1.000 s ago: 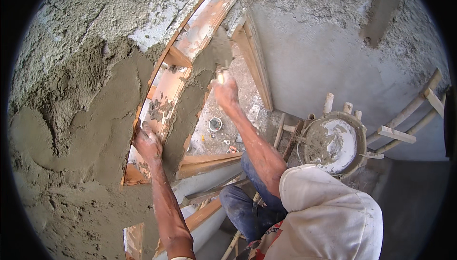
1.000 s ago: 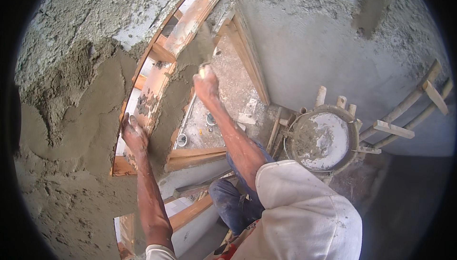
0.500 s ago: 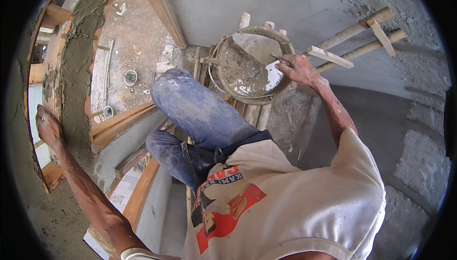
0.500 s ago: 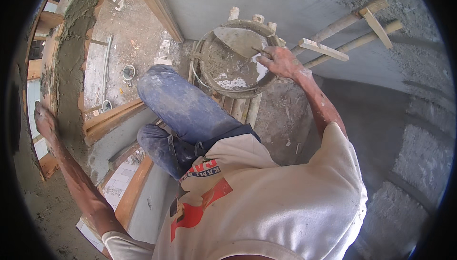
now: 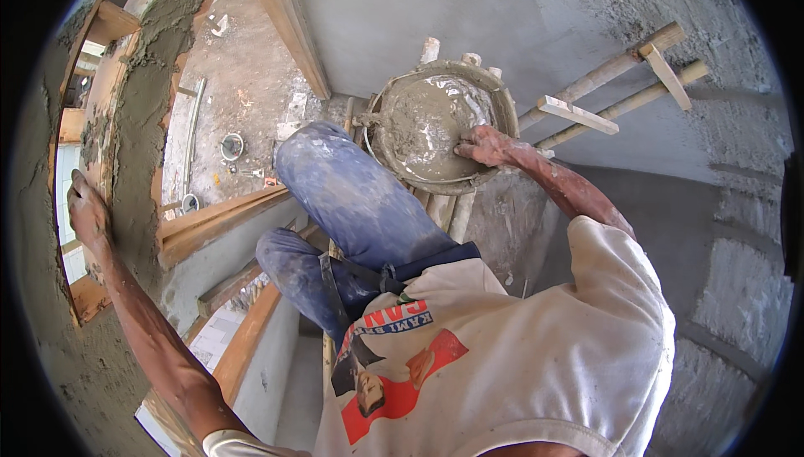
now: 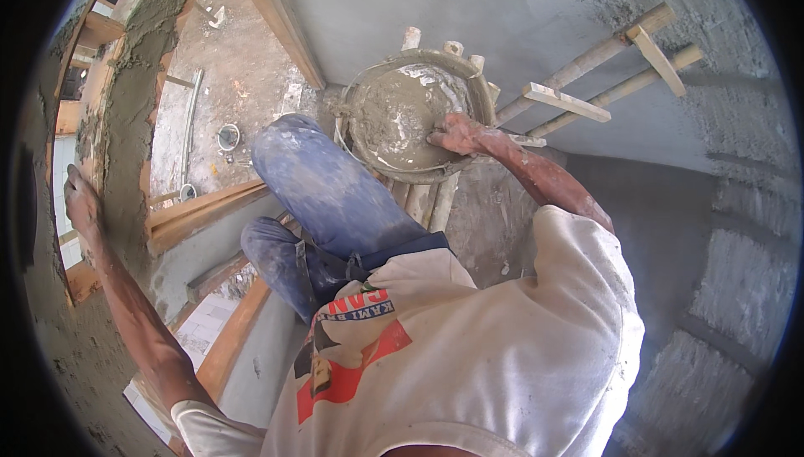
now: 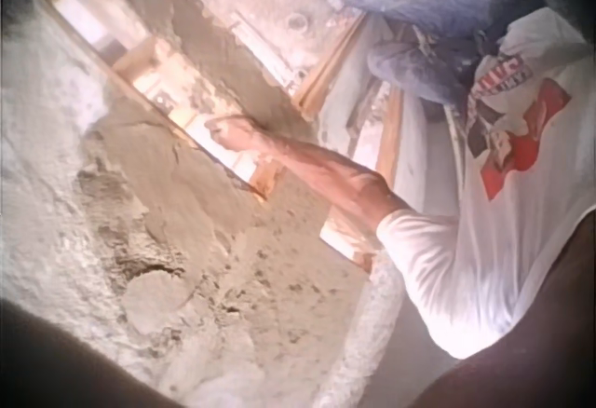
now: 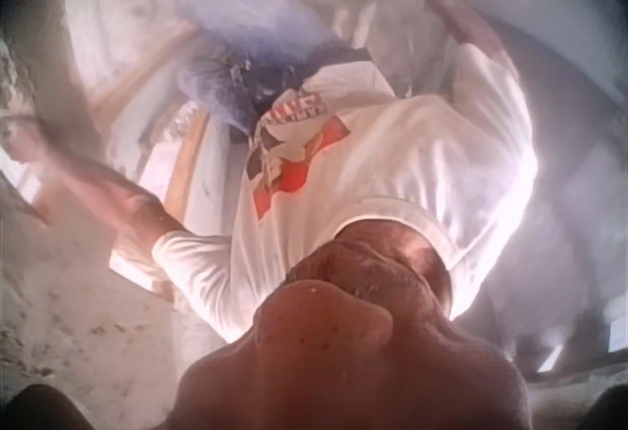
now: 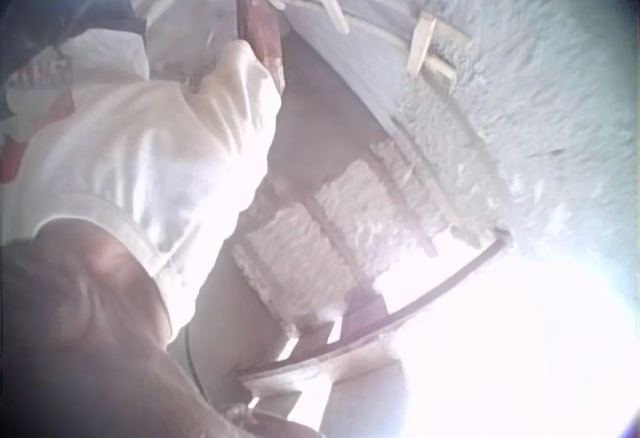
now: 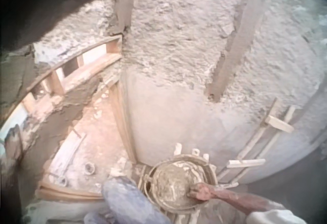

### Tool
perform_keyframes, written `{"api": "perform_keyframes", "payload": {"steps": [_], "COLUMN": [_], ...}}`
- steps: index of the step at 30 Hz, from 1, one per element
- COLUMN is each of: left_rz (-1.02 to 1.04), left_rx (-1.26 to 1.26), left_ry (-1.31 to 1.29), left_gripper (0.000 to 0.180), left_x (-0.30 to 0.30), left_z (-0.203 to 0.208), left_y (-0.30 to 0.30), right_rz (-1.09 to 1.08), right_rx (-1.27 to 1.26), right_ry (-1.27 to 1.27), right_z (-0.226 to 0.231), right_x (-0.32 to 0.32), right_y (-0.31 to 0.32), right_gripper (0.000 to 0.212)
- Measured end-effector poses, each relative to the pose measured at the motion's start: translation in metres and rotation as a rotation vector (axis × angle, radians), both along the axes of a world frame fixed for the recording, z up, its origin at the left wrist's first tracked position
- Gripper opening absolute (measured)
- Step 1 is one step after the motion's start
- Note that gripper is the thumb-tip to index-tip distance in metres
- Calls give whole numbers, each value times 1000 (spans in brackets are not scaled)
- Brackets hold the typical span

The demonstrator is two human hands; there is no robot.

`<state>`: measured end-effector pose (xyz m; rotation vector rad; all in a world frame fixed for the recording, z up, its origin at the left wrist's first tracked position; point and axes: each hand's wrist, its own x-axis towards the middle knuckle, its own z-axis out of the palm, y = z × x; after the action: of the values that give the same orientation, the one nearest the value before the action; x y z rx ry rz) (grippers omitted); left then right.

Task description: The person applies wet plaster to a wall and around window frames using a trowel, scooping material from buckets on a scaffold.

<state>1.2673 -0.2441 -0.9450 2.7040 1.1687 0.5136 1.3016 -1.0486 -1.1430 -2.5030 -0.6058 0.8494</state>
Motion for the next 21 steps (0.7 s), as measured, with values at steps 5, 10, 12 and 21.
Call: {"api": "perform_keyframes", "payload": {"steps": [5,10,12,21], "left_rz": [4,7,0,-101], "left_rx": [45,22,39,100], "left_ry": [42,9,-8,-123], "left_gripper": [86,84,82,69], "left_x": [-9,-7,-11,-7], "left_z": [2,5,9,21], "left_y": [1,-20,-28,-50], "right_rz": [-164,-424,-531,-958], "right_rx": [80,142,204,770], "right_ry": [259,366,453,756], "right_z": [36,56,75,118], "right_x": [2,-23,-34,-55], "right_y": [-10,-16,-8,53], "right_gripper": [29,27,24,20]}}
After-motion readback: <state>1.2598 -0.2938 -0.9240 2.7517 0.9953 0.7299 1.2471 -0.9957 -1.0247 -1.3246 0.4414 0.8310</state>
